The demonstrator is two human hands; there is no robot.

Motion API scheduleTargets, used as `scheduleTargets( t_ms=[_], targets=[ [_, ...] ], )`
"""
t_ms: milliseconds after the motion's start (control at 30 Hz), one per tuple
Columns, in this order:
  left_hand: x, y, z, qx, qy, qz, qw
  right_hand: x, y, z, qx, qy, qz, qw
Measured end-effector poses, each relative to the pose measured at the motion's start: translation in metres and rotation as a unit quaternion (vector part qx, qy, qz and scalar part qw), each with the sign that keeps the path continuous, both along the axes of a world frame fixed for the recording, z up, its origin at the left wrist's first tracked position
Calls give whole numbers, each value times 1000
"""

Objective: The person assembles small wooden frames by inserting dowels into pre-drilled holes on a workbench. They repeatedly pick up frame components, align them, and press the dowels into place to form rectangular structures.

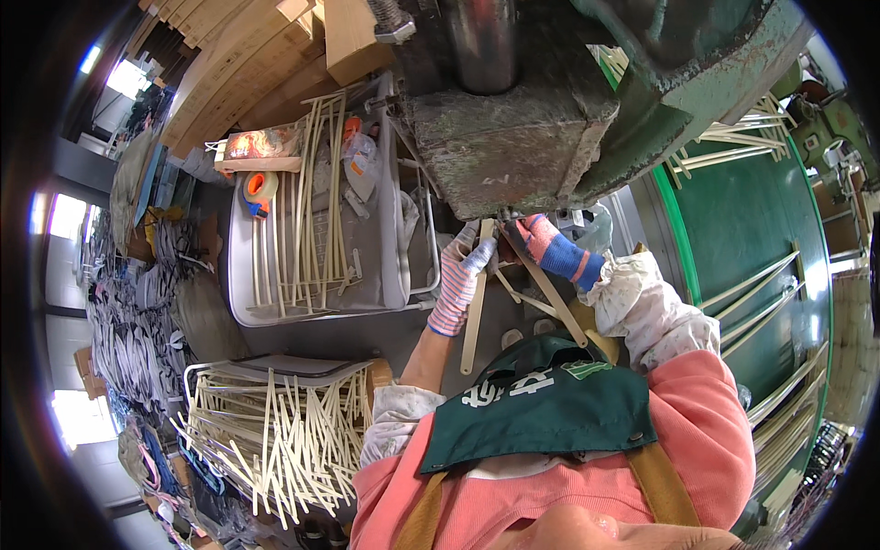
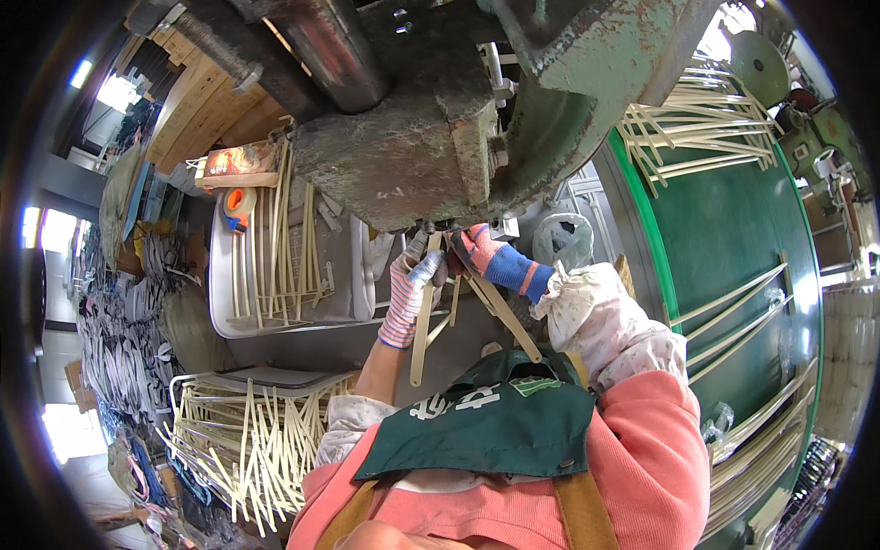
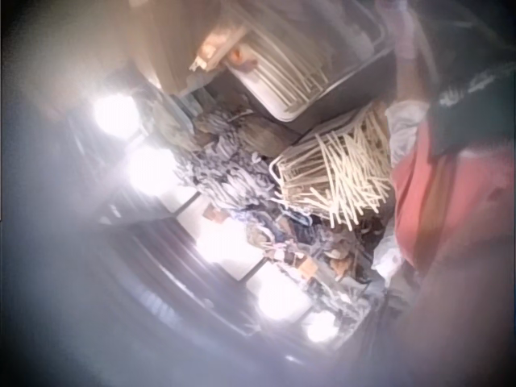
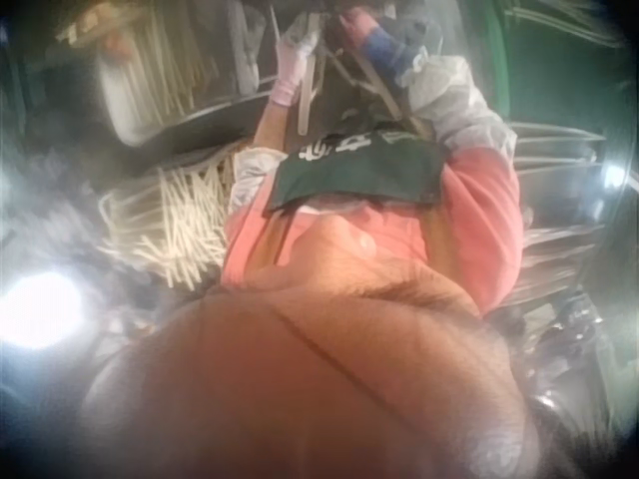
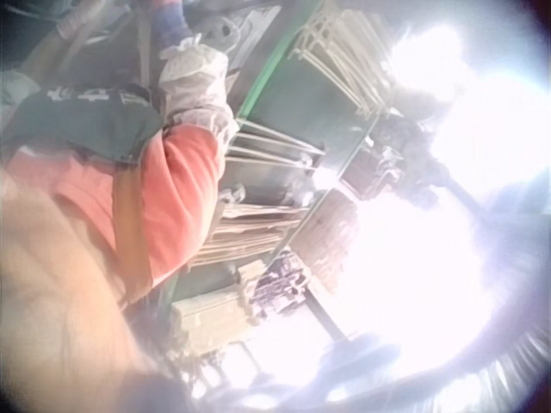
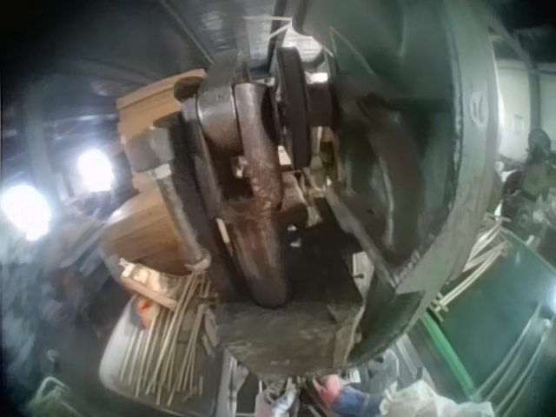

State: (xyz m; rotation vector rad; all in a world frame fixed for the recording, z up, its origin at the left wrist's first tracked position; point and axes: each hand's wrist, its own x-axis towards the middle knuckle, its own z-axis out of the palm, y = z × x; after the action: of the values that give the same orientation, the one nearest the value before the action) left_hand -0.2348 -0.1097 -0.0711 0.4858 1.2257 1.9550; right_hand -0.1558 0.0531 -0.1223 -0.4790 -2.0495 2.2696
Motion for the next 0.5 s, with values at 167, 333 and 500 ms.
scheduleTargets(
  t_ms=[167, 333, 500],
  targets=[
    [-12, 1, 9, -34, 82, -28, 996, -13, 10, -27, 124, 8, 55, 991],
    [-9, 1, 13, -50, 78, -20, 995, -12, 10, -29, 164, -47, 71, 983],
    [0, -1, 4, -29, 13, 3, 999, -7, 5, 2, 17, -63, 108, 992]
  ],
)
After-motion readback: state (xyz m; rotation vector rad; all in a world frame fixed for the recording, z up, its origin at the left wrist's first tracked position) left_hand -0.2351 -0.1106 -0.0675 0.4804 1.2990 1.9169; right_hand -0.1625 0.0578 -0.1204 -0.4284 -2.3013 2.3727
